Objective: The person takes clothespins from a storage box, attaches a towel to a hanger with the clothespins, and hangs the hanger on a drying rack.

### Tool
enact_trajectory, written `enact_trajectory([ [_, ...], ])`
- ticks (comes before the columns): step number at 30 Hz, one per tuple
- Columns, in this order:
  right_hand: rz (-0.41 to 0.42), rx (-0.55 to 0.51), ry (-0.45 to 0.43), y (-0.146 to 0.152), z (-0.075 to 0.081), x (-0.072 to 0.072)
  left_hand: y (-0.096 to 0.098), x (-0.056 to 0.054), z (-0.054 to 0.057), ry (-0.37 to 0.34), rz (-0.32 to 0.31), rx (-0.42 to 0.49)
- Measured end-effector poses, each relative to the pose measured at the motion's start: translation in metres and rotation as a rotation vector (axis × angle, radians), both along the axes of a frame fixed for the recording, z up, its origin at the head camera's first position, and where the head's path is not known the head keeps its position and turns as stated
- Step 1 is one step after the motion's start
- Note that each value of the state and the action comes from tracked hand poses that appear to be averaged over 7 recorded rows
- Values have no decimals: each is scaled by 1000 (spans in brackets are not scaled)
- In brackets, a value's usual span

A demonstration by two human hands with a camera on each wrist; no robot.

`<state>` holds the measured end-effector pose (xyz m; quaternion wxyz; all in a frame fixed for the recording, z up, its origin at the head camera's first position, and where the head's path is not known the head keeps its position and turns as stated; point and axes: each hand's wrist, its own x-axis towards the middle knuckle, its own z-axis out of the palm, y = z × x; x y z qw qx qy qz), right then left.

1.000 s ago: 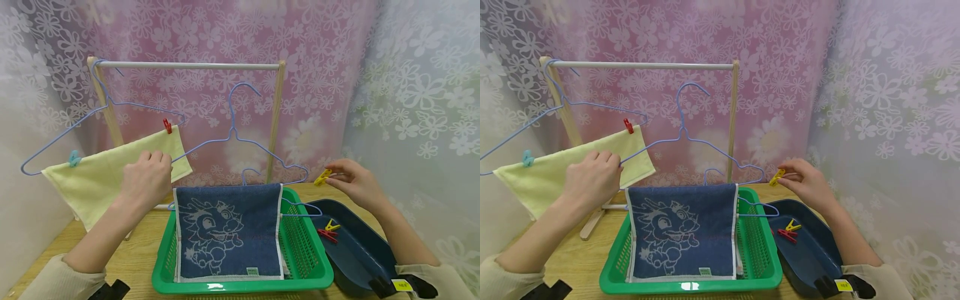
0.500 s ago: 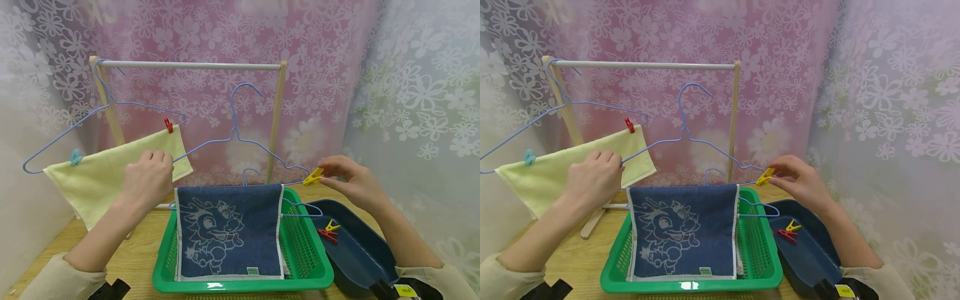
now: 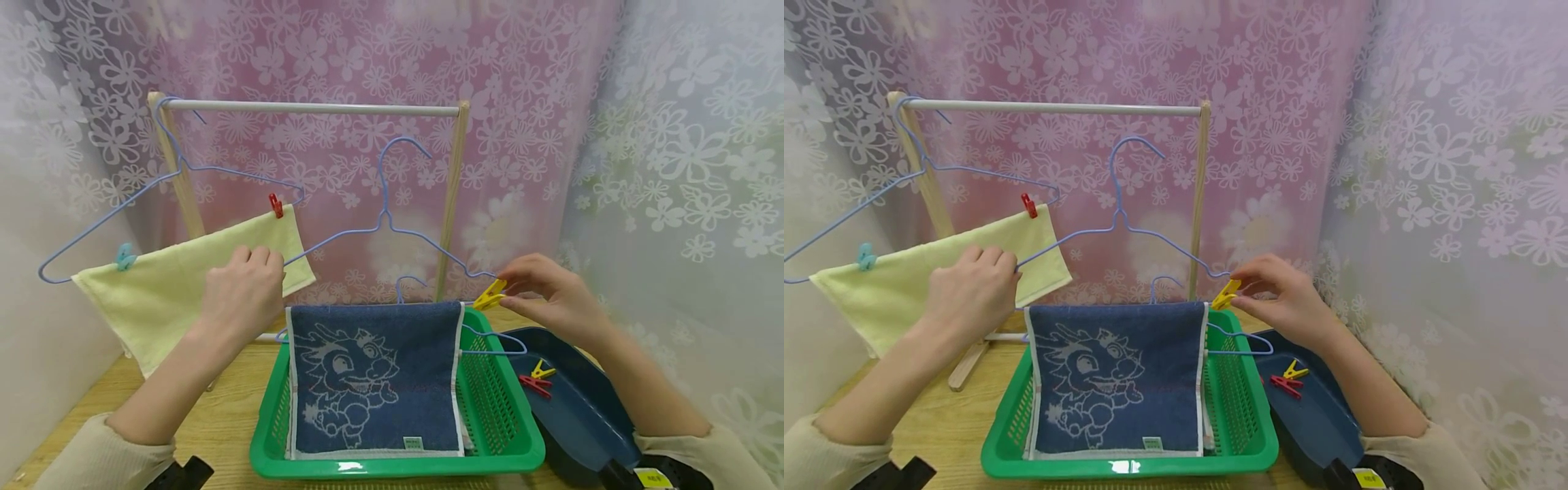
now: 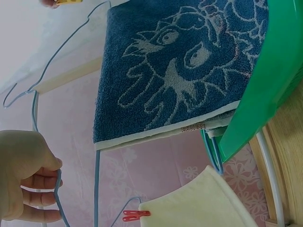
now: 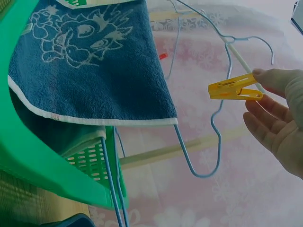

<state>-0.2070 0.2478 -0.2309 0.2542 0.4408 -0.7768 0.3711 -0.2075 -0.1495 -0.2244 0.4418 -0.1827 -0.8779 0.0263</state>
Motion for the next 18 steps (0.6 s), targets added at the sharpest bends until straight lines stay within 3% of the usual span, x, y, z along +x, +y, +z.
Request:
enact_trajectory([
  [7,-57,107,175,-14,0,-2,0,0,0,3,-1,-5],
  [12,19,162,302,-25,0,-5,0,0,0,18,-5,-13],
  [18,94,215,351,-35,0,-6,0,0,0,10,-6,-12],
])
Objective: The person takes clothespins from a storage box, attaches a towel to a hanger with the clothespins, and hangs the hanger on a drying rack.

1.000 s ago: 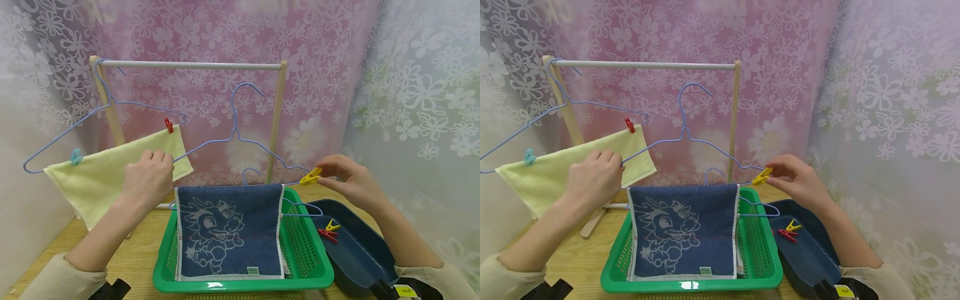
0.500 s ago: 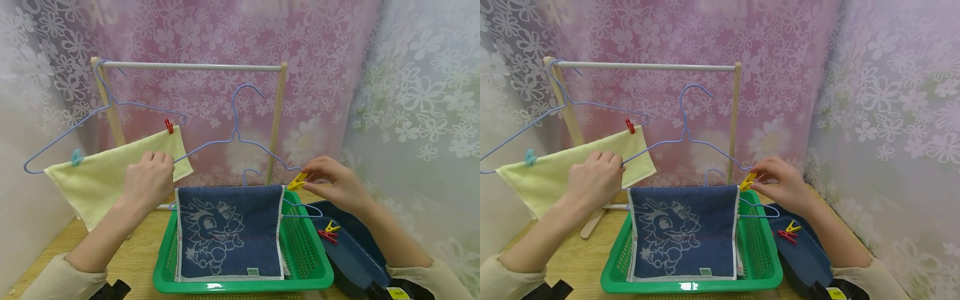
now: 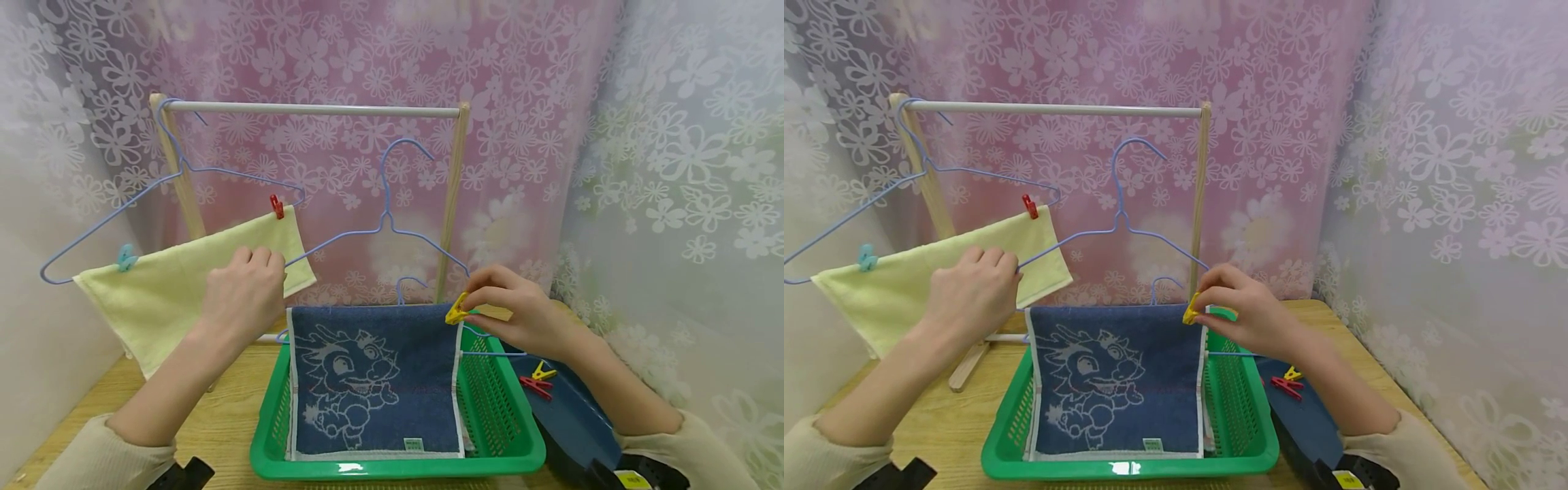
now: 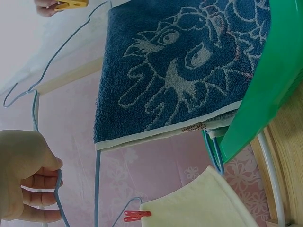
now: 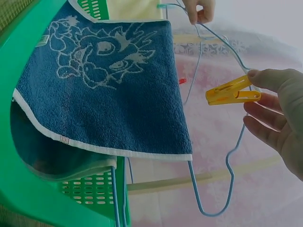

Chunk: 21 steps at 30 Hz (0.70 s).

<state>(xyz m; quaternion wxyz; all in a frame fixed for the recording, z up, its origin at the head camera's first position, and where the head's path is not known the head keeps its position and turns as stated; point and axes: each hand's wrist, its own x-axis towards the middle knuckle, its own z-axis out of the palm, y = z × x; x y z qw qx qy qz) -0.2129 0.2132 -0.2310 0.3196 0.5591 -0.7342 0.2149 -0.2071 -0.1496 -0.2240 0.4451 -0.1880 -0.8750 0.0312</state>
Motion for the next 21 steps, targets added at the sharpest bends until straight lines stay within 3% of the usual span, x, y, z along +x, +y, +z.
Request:
enact_trajectory([
  [21,62,77,70,-34,6,-1,1,0,0,7,-6,-6],
])
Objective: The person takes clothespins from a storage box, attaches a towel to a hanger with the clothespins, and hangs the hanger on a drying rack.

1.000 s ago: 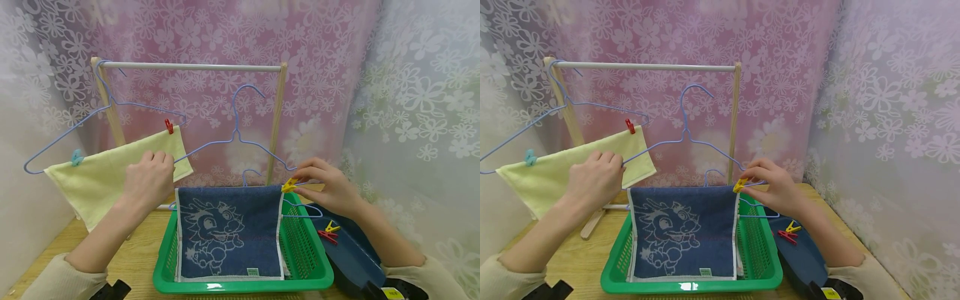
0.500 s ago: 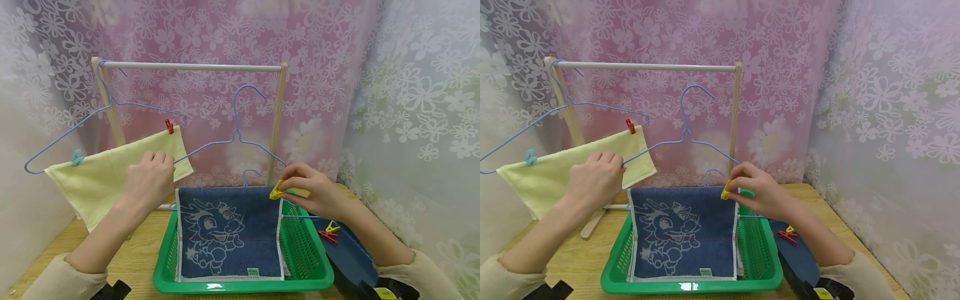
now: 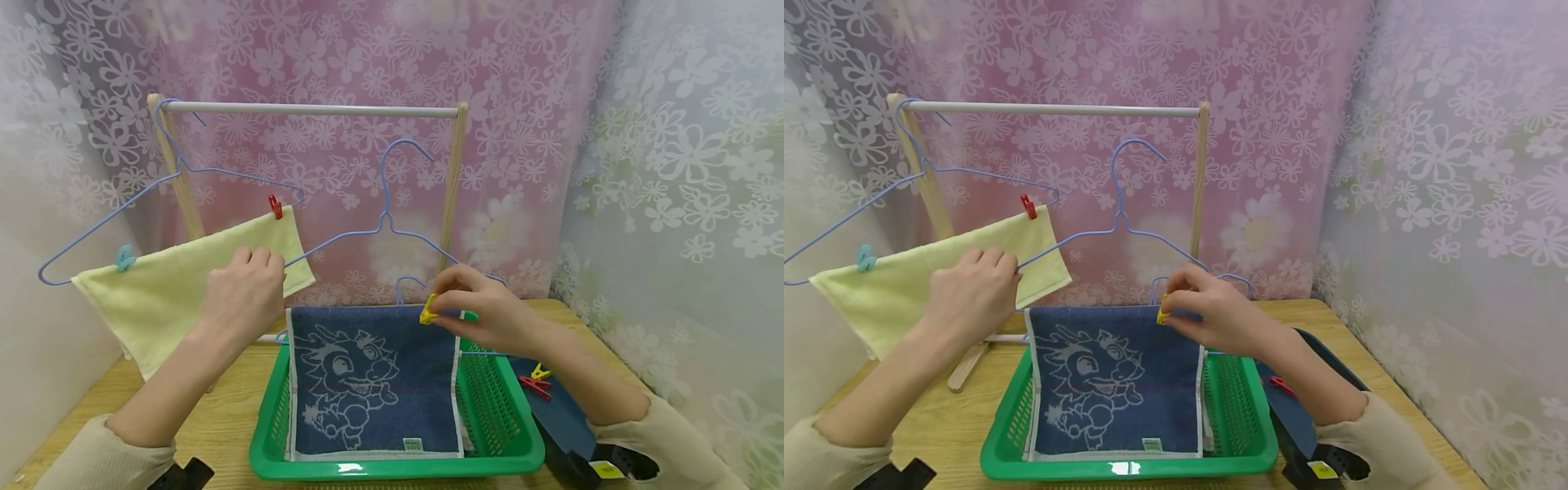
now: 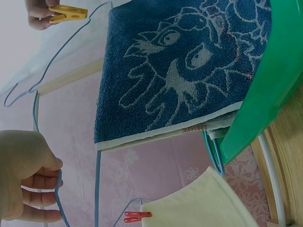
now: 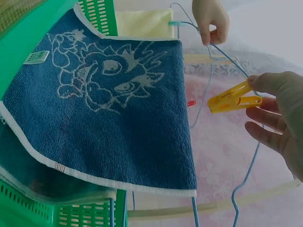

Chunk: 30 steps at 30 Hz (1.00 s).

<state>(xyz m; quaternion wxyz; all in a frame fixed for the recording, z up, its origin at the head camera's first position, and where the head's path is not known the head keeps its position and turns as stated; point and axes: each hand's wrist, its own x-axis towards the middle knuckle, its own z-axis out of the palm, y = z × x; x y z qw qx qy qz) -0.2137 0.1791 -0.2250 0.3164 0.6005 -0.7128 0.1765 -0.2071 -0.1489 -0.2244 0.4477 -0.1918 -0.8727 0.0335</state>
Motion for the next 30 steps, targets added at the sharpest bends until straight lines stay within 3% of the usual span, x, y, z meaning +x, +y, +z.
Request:
enact_trajectory([
  [17,-83,155,350,-30,-9,-3,1,-1,0,2,4,-8],
  [24,-172,219,545,-40,-14,-1,0,0,-1,2,3,-5],
  [30,-194,172,590,-53,-19,-2,1,0,0,-23,5,-10],
])
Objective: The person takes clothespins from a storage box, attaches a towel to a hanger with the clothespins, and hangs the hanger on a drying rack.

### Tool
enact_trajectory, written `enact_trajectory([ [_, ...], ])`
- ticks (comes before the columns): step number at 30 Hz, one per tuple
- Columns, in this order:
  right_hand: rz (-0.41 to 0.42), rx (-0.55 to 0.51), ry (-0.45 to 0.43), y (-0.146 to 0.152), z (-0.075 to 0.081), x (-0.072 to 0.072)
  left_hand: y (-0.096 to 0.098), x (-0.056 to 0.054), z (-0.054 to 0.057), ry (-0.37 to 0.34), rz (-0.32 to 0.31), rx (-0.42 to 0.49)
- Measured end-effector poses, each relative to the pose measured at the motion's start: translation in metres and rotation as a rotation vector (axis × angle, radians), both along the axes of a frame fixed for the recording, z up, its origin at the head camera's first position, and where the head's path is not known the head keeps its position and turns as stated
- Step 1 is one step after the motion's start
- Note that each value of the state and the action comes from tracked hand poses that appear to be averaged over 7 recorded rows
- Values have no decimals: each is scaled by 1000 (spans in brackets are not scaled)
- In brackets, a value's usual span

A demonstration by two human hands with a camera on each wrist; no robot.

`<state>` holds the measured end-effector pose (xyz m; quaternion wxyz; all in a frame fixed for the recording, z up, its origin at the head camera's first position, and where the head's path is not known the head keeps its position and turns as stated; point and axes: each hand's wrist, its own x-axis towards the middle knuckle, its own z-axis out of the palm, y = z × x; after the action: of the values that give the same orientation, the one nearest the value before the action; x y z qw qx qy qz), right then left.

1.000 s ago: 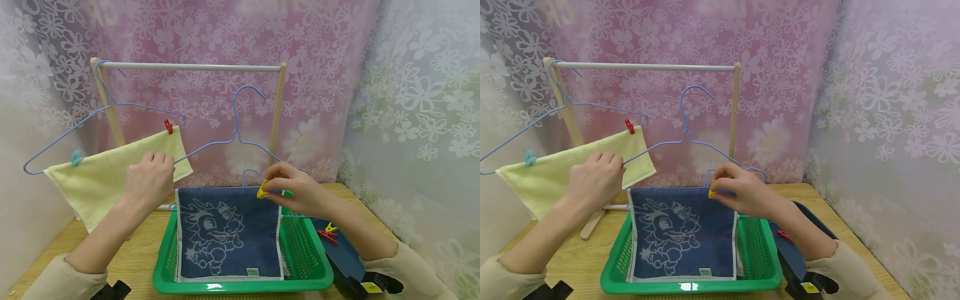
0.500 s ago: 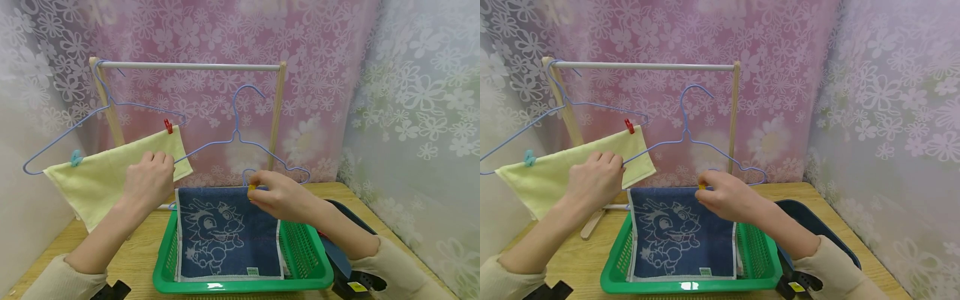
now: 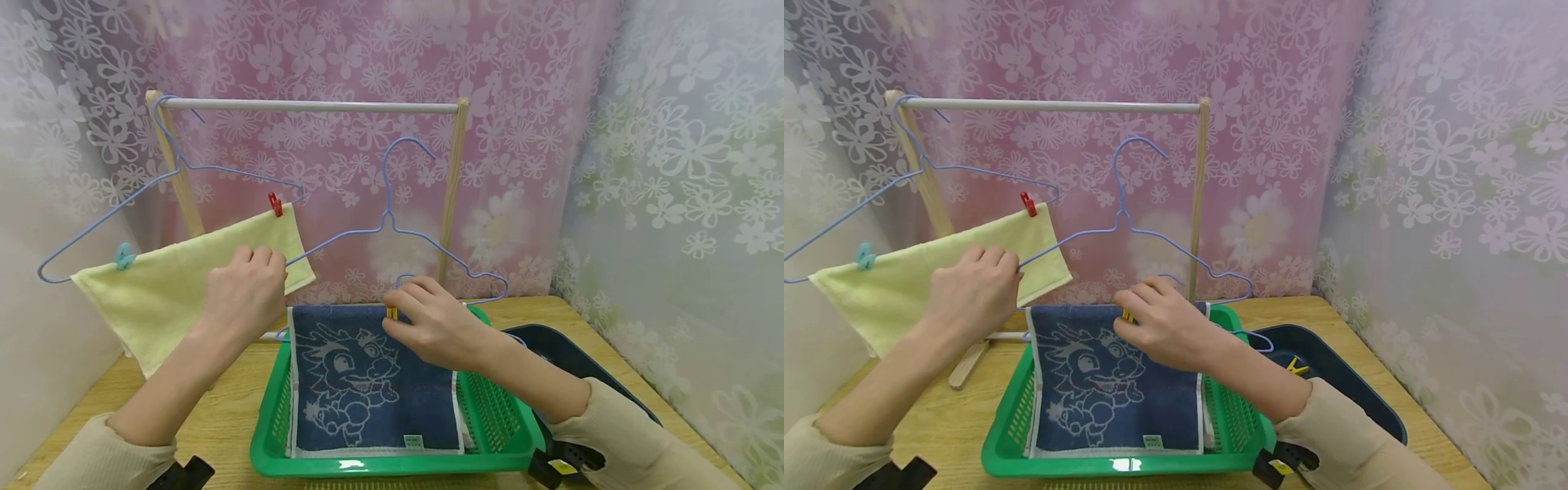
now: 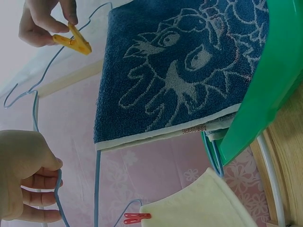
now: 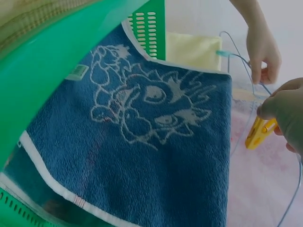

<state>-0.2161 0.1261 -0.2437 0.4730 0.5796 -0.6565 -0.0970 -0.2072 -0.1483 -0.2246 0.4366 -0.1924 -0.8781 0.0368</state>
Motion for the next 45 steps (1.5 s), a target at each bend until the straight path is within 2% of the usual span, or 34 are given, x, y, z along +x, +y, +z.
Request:
enact_trajectory([
  [2,6,-28,-2,-5,-1,-1,0,0,0,2,-1,-1],
  [8,14,-105,-100,-23,-1,0,0,-1,1,14,-2,0],
  [14,-10,-129,-76,-43,-2,1,1,-1,1,-2,8,-6],
  [22,39,-153,-159,-63,-12,1,3,-1,-1,-5,11,-4],
  [29,97,-175,-133,-76,-15,-2,3,-2,-3,5,13,-11],
  [35,77,-193,-91,-86,-14,-3,2,-2,-5,41,4,-5],
  [45,36,-225,-68,-98,-17,-7,1,-1,-7,34,8,-8],
])
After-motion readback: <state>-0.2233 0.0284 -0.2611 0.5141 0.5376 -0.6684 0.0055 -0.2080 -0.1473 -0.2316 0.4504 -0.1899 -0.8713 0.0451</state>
